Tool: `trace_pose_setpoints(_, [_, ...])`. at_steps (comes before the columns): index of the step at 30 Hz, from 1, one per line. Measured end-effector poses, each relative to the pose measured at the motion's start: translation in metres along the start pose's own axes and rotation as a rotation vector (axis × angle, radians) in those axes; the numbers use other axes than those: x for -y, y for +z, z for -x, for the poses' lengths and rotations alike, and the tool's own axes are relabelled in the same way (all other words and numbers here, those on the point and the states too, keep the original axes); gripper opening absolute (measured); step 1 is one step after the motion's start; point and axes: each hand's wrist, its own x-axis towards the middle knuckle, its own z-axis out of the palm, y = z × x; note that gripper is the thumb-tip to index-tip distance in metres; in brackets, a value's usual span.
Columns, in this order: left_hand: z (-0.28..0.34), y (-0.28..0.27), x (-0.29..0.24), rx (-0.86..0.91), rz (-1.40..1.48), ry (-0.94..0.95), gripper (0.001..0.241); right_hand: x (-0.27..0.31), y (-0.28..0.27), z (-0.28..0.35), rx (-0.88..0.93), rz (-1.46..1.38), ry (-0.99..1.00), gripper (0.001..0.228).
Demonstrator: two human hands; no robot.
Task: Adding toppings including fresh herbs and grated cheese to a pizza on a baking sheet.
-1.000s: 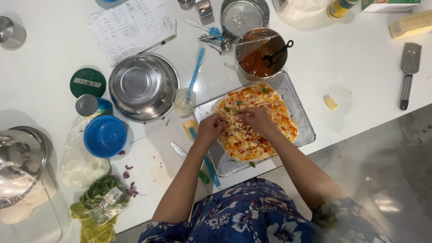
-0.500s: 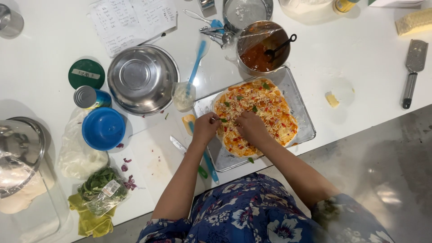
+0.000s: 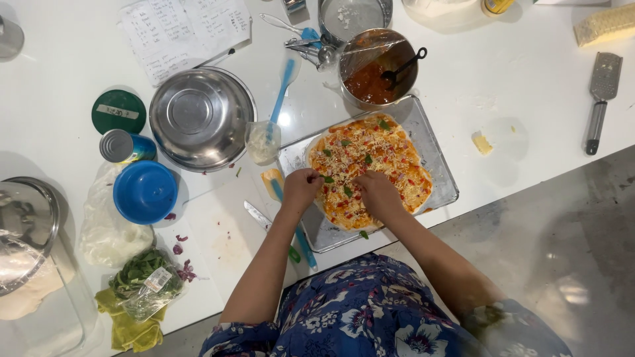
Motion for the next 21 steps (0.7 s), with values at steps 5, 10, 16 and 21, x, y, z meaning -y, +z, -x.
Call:
trace_pose_setpoints(5, [0.004,0.009,-0.009,0.027,-0.031,0.076,0.016,0.019,-0.025,-0.013,0.069,-0.244,0.087,0.028])
trace_pose_setpoints(10, [0.004,0.01,-0.024,0.139,0.007,0.065,0.015,0.031,-0.022,-0.022,0.181,-0.417,0.137,0.033])
trace_pose_setpoints(16, [0.006,0.0,-0.023,0.238,0.154,-0.022,0.015,0.042,-0.029,-0.028,0.16,-0.365,0.07,0.021])
trace_pose_setpoints(21, [0.007,-0.015,-0.041,0.141,0.081,0.077,0.015,0.054,-0.036,-0.041,0.104,-0.303,-0.039,0.016])
